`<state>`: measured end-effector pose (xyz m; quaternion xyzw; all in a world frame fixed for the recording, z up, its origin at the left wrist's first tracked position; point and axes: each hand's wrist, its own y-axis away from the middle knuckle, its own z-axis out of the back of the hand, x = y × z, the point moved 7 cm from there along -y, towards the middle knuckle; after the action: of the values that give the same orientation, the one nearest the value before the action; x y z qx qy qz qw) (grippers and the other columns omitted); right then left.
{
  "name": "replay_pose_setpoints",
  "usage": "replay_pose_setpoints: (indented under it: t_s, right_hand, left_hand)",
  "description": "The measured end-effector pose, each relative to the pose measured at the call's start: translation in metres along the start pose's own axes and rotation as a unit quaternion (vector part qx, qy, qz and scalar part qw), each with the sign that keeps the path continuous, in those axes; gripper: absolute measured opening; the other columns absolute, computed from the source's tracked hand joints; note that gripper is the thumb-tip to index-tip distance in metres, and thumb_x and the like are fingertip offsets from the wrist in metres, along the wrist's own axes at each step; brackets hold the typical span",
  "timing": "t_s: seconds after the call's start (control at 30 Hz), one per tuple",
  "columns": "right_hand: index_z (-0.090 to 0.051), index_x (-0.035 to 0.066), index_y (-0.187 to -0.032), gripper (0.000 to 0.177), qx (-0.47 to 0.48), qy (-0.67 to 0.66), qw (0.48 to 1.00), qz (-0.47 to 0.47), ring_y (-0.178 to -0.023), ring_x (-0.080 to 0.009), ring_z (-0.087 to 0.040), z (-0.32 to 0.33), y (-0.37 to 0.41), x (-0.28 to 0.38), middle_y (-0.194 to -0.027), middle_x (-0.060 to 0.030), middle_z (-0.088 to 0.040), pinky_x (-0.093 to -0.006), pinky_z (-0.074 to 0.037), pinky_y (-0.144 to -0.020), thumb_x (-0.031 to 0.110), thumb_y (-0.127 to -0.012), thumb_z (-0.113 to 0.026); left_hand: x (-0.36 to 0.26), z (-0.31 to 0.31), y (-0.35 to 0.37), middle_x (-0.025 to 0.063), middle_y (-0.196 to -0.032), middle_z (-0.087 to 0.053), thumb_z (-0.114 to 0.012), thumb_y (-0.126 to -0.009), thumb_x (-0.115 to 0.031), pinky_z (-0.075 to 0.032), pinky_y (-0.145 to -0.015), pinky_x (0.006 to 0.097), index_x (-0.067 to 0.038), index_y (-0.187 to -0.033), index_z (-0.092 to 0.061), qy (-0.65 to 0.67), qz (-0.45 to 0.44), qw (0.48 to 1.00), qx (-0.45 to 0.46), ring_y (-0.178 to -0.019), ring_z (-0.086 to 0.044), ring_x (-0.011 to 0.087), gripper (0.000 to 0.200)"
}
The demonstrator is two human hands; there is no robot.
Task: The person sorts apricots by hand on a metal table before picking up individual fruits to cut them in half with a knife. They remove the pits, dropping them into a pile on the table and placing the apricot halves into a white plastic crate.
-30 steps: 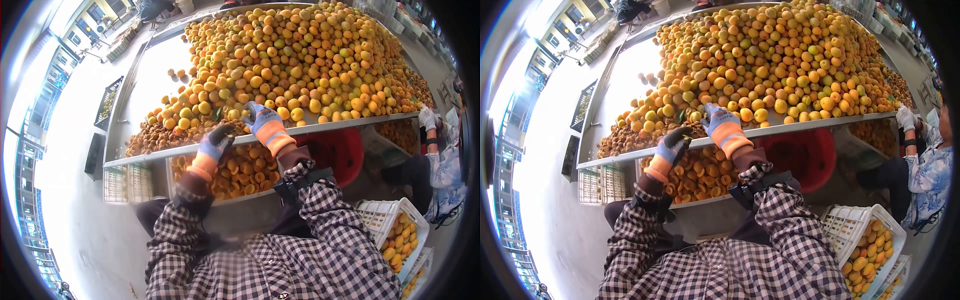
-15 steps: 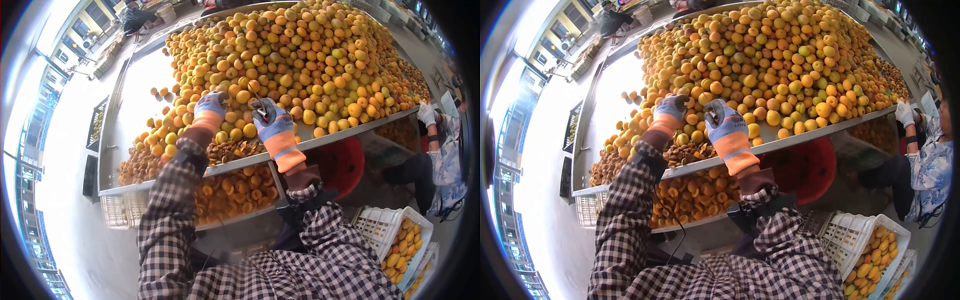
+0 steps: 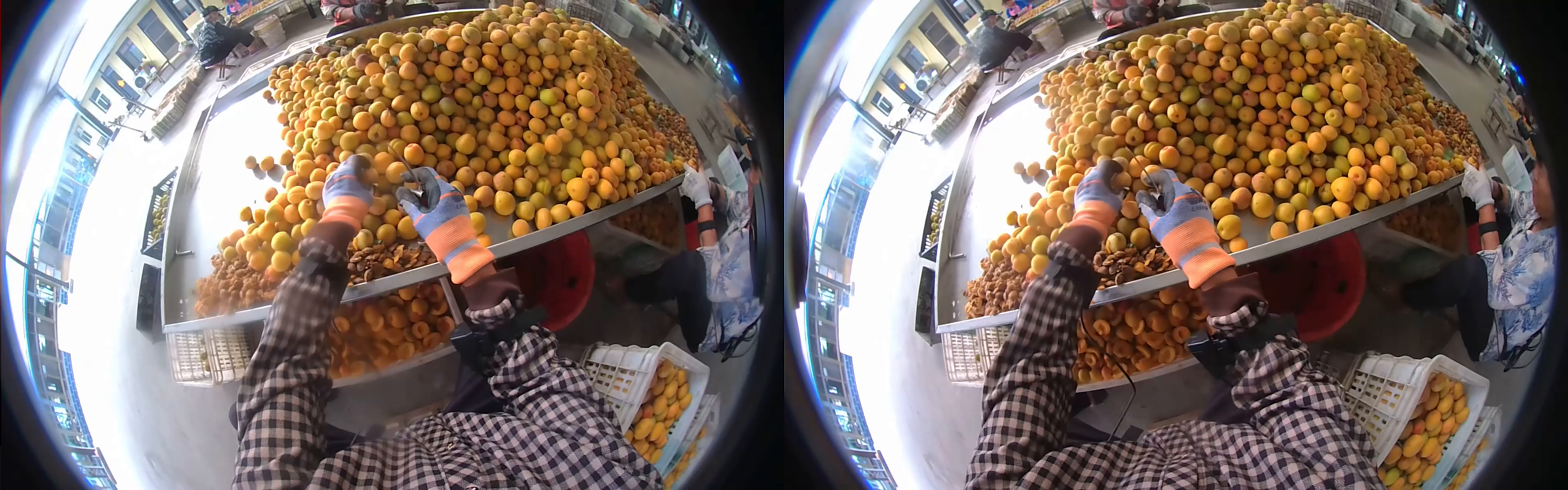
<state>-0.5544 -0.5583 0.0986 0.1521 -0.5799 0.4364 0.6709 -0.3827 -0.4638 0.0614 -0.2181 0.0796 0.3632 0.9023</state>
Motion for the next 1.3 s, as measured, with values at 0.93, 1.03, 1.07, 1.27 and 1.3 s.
replay_pose_setpoints:
  t_s: [0.93, 1.03, 1.07, 1.27, 1.3]
  right_hand:
    - [-0.052, 0.005, -0.116, 0.035, 0.159, 0.024, 0.977, 0.143, -0.09, -0.0396, -0.061, -0.047, 0.073, 0.031, -0.096, -0.0202, -0.063, -0.0443, -0.05, -0.075, 0.019, -0.085, -0.063]
    - [-0.05, 0.005, -0.116, 0.036, 0.15, 0.021, 0.978, 0.144, -0.091, -0.0408, -0.06, -0.052, 0.074, 0.03, -0.096, -0.0214, -0.063, -0.0449, -0.05, -0.075, 0.018, -0.085, -0.063]
    - [-0.049, 0.004, -0.115, 0.035, 0.136, 0.016, 0.98, 0.147, -0.091, -0.0413, -0.06, -0.053, 0.077, 0.032, -0.096, -0.022, -0.063, -0.0451, -0.05, -0.075, 0.017, -0.085, -0.062]
    - [-0.049, 0.001, -0.115, 0.036, 0.159, 0.03, 0.979, 0.124, -0.091, -0.0421, -0.06, -0.06, 0.084, 0.027, -0.094, -0.0233, -0.062, -0.0441, -0.05, -0.075, 0.017, -0.085, -0.062]
    - [-0.049, 0.001, -0.115, 0.036, 0.159, 0.03, 0.979, 0.124, -0.091, -0.0421, -0.06, -0.061, 0.085, 0.027, -0.094, -0.0233, -0.062, -0.0441, -0.05, -0.075, 0.017, -0.085, -0.062]
  left_hand:
    - [-0.049, 0.093, 0.142, 0.0117, -0.113, -0.06, -0.059, -0.093, -0.019, -0.047, -0.093, 0.0308, 0.002, -0.127, -0.049, 0.751, 0.104, 0.652, 0.017, -0.105, -0.058, 0.0195, 0.041]
    - [-0.063, 0.094, 0.14, 0.0108, -0.11, -0.061, -0.06, -0.092, -0.022, -0.048, -0.089, 0.0304, 0.001, -0.123, -0.052, 0.757, 0.106, 0.645, -0.008, -0.1, -0.06, 0.0187, 0.039]
    - [-0.065, 0.095, 0.142, 0.01, -0.109, -0.062, -0.062, -0.091, -0.024, -0.048, -0.086, 0.0296, 0.0, -0.121, -0.054, 0.763, 0.111, 0.637, -0.027, -0.095, -0.061, 0.0178, 0.039]
    - [-0.055, 0.079, 0.152, 0.0074, -0.107, -0.064, -0.063, -0.091, -0.03, -0.048, -0.084, 0.0274, -0.001, -0.118, -0.057, 0.748, 0.176, 0.64, -0.001, -0.095, -0.06, 0.0153, 0.041]
    - [-0.046, 0.079, 0.153, 0.0074, -0.107, -0.064, -0.063, -0.091, -0.03, -0.048, -0.084, 0.0274, -0.001, -0.118, -0.057, 0.748, 0.177, 0.64, -0.001, -0.095, -0.06, 0.0153, 0.041]
